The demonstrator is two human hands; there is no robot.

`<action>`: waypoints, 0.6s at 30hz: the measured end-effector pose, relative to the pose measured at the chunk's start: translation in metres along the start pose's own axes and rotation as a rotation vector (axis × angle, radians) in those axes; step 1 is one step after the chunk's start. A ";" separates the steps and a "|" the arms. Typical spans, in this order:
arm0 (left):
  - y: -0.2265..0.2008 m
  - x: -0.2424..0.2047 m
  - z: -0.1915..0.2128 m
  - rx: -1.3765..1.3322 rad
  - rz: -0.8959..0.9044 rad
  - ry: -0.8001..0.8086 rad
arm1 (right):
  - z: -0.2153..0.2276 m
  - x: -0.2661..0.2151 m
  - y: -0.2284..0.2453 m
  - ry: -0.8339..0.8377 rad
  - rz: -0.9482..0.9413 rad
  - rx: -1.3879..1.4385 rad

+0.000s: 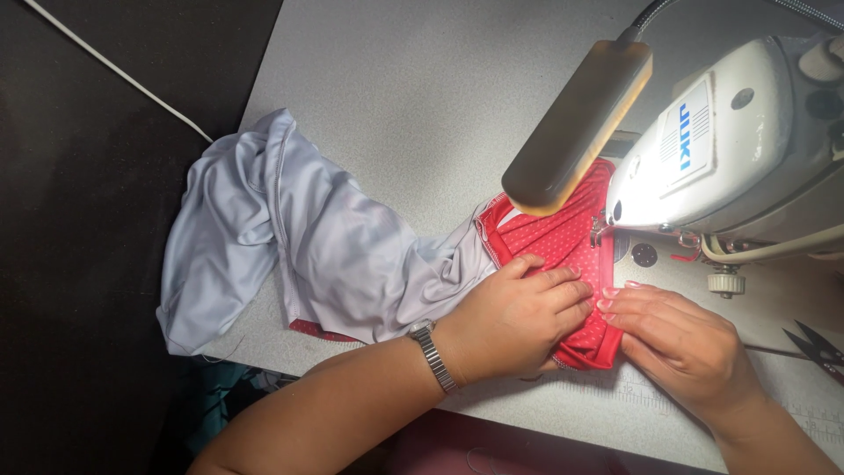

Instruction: Trimming excess threads from a red and white garment using thread snips and inspecting the finished piece at a sewing station.

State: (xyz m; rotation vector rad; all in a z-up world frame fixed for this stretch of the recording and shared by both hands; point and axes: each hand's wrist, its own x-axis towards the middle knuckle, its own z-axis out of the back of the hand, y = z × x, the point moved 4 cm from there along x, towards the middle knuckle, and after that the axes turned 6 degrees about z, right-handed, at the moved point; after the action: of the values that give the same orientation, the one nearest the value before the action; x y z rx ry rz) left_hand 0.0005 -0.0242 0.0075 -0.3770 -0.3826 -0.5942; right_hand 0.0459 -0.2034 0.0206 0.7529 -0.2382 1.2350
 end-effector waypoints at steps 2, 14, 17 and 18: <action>0.003 0.001 -0.001 0.013 0.007 0.010 | 0.000 0.001 -0.001 -0.018 0.015 -0.003; -0.032 0.011 0.039 -0.077 -0.039 -0.217 | -0.002 -0.003 -0.001 -0.026 0.036 -0.096; -0.037 0.010 0.030 -0.305 -0.062 -0.211 | 0.005 -0.005 0.015 -0.042 0.102 -0.158; -0.031 0.009 0.022 -0.274 -0.016 -0.151 | 0.007 -0.006 0.018 -0.052 0.117 -0.157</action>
State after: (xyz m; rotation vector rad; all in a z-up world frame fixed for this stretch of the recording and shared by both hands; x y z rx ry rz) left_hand -0.0166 -0.0423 0.0380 -0.6844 -0.4501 -0.6372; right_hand 0.0293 -0.2102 0.0290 0.6428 -0.4217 1.2921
